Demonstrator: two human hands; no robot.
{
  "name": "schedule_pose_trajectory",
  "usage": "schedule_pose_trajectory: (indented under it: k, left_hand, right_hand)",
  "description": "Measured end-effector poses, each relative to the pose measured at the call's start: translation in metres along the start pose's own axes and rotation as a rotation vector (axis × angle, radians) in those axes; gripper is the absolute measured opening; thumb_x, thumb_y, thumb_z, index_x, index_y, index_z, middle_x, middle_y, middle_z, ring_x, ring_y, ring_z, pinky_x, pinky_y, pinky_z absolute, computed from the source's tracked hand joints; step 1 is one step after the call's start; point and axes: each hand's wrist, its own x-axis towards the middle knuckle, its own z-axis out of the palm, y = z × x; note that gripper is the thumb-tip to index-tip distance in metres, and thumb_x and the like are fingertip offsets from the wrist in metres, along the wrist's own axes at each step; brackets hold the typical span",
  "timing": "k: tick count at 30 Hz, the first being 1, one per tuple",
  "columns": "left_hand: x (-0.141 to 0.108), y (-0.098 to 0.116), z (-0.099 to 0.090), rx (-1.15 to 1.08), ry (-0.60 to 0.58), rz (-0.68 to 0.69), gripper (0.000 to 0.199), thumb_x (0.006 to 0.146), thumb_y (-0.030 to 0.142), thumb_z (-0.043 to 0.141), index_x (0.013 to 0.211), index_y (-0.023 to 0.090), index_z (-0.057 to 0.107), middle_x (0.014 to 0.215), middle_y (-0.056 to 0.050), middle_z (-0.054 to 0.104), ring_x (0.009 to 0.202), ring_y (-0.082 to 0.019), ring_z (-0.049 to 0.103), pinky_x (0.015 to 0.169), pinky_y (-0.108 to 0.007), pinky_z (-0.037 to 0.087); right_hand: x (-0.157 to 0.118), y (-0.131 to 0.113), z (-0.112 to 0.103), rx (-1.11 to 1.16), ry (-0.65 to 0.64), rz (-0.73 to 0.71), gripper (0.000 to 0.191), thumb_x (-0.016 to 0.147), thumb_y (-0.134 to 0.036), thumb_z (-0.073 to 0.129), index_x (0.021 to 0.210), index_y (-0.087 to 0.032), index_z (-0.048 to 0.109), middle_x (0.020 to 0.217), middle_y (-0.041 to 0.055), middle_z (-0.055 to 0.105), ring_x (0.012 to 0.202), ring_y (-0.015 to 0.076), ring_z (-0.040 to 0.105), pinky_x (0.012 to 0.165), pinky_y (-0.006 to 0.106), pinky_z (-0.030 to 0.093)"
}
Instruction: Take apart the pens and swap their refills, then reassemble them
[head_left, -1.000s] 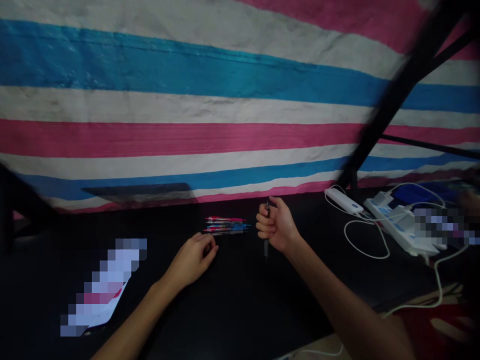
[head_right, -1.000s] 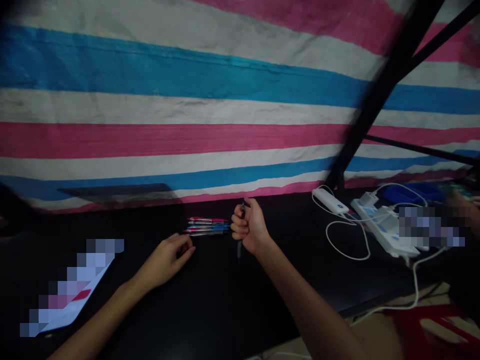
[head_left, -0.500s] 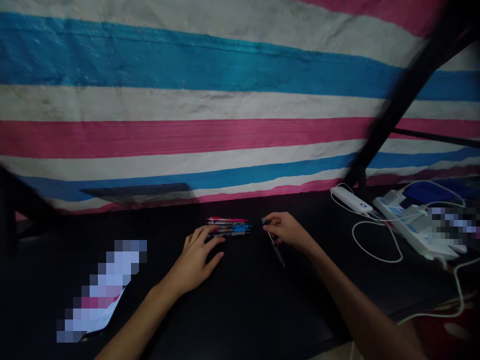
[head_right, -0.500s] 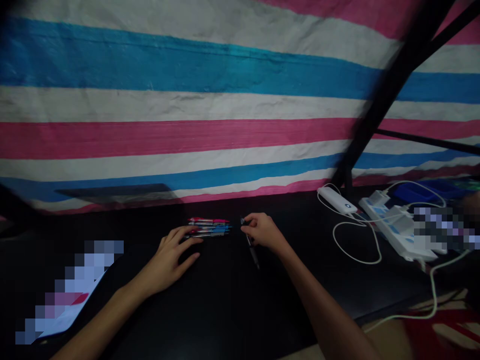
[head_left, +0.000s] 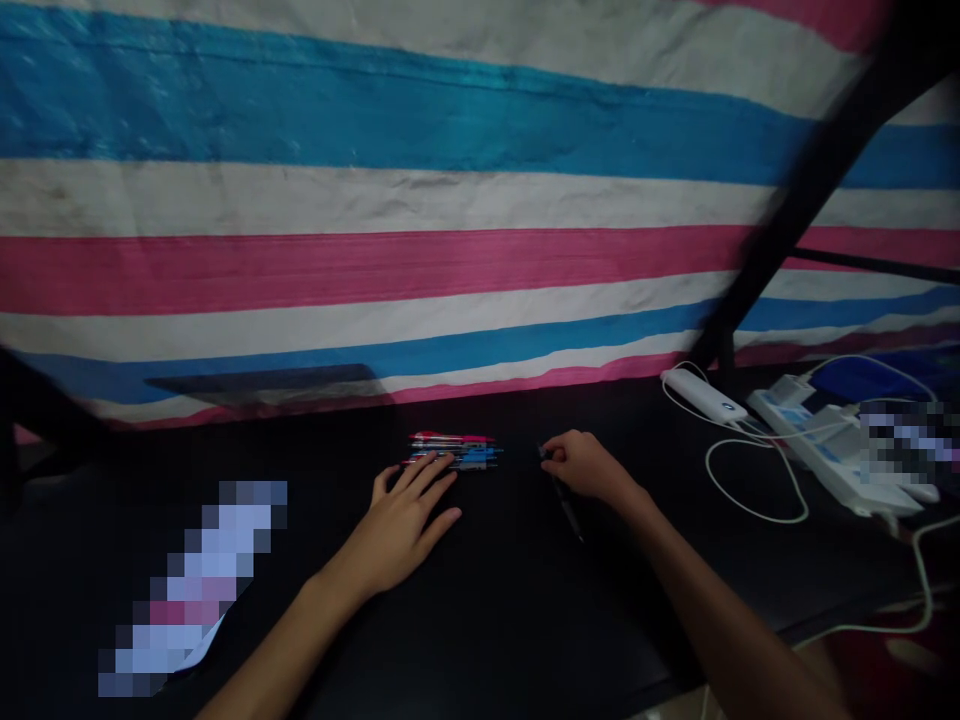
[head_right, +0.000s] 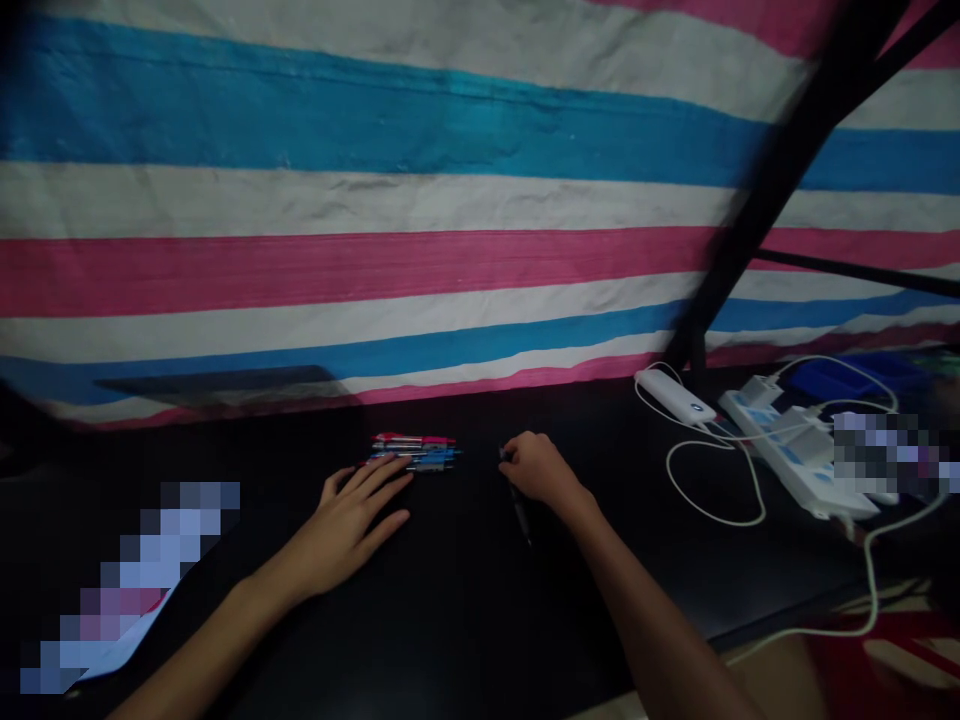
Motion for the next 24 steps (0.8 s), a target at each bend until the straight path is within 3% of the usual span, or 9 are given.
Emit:
schedule_pose_trajectory:
  k: [7,18,24]
  left_hand:
    - [0.001,0.002,-0.002,-0.013,0.029,-0.019,0.043,0.093,0.043,0.035,0.131,0.027,0.047,0.143,-0.008,0.041,0.128,-0.031,0.037,0.096,-0.054,0.032]
    - [0.001,-0.002,0.005,-0.024,0.035,-0.033,0.045,0.093,0.043,0.034,0.133,0.025,0.044,0.145,-0.010,0.038,0.132,-0.030,0.032,0.098,-0.056,0.029]
    - [0.002,-0.001,0.005,-0.022,0.030,-0.047,0.044,0.094,0.043,0.034,0.132,0.024,0.045,0.146,-0.010,0.037,0.132,-0.030,0.031,0.098,-0.057,0.029]
  right_hand:
    - [0.001,0.001,-0.001,-0.045,-0.043,-0.108,0.026,0.075,-0.020,0.058,0.098,-0.019,0.071,0.067,0.0022,0.068,0.063,0.0170,0.062,0.057,0.026,0.039]
    - [0.003,0.005,0.004,-0.096,0.042,-0.130,0.019,0.074,-0.025,0.062,0.090,-0.022,0.073,0.075,0.0066,0.063,0.070,0.0210,0.058,0.066,0.032,0.042]
    - [0.001,-0.010,0.010,-0.023,0.232,-0.215,0.029,0.081,-0.025,0.056,0.107,-0.018,0.067,0.095,0.0110,0.063,0.092,0.0255,0.057,0.083,0.039,0.043]
